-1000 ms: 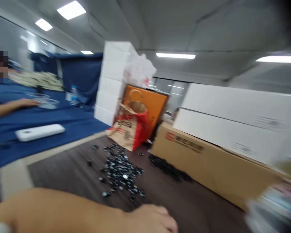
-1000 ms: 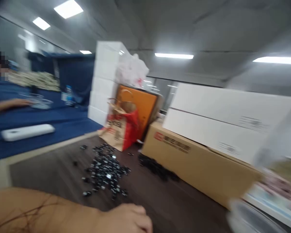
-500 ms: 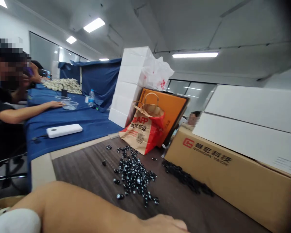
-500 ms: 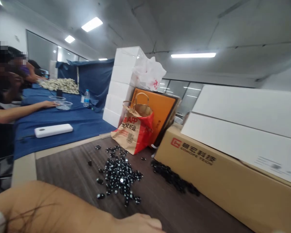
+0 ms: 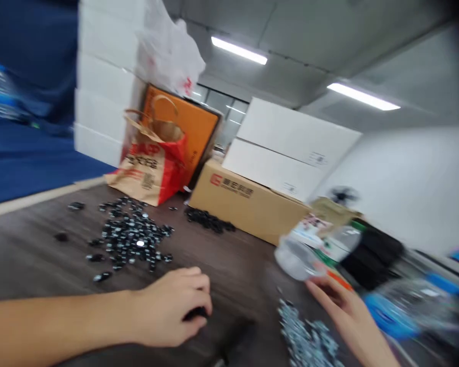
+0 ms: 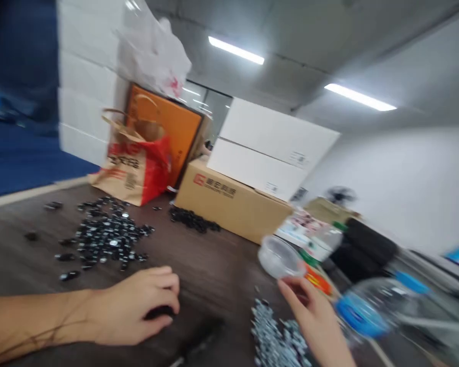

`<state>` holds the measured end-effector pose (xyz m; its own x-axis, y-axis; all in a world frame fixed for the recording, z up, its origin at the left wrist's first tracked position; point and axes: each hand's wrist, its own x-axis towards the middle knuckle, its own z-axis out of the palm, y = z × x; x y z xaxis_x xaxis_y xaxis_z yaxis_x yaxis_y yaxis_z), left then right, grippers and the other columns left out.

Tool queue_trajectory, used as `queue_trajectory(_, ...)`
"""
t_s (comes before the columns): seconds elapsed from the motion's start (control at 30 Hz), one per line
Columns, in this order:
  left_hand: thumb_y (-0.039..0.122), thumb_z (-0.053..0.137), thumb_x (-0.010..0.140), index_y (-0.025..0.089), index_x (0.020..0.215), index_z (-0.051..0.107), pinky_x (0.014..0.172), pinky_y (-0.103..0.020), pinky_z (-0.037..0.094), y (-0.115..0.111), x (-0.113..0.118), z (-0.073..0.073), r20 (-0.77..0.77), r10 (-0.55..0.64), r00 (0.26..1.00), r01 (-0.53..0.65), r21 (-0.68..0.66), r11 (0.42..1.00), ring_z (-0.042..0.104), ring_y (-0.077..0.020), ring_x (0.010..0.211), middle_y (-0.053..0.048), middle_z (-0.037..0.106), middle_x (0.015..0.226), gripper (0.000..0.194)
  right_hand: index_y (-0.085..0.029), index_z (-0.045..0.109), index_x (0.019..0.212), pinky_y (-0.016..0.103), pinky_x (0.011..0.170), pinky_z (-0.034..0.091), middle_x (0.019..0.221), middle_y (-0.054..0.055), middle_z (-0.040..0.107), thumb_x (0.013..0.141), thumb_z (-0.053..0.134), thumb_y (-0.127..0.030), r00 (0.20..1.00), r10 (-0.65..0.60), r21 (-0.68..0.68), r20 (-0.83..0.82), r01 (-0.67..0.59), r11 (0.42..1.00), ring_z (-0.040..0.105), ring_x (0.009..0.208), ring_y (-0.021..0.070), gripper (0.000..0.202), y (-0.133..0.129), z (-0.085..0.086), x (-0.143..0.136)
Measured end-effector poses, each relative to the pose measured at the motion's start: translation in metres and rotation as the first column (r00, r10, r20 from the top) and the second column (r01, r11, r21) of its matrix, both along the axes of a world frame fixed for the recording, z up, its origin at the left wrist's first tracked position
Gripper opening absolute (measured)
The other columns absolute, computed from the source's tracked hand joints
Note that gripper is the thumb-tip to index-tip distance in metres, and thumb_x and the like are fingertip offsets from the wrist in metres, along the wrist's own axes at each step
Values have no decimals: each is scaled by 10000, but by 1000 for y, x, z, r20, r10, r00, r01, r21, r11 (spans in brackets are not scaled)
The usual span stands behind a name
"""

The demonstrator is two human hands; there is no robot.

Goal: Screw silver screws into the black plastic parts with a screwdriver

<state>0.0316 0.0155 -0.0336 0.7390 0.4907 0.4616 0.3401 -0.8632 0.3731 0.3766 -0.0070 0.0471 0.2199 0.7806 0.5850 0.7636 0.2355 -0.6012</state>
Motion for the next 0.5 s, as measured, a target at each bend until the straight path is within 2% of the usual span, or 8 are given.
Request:
queue_trajectory(0.07,117,623,851,223,940,671,825,-343,455,-2,0,1,29,-24,999,26,-51,998,594,-215,889,-22,648,933,147,-222,760,695,403,629,562,757,112,776,704,736,-575,999,-30,-100,20,31,994,711,695,317,355,-9,7,15)
queue_trajectory(0.2,93,605,847,250,940,660,793,-320,442,-2,4,0,-1,-7,1000,6,-112,994,585,-204,891,1,638,945,190,-198,728,753,386,679,555,784,80,746,743,690,-538,998,-52,-155,33,57,986,680,721,273,342,-12,7,24)
queue_trajectory(0.5,68,558,864,262,953,640,792,-307,473,1,5,-13,76,-47,996,49,-34,998,596,-197,853,-1,637,930,228,-194,692,851,357,729,532,877,58,722,838,634,-475,999,28,-221,44,-18,975,666,807,244,286,-18,3,24)
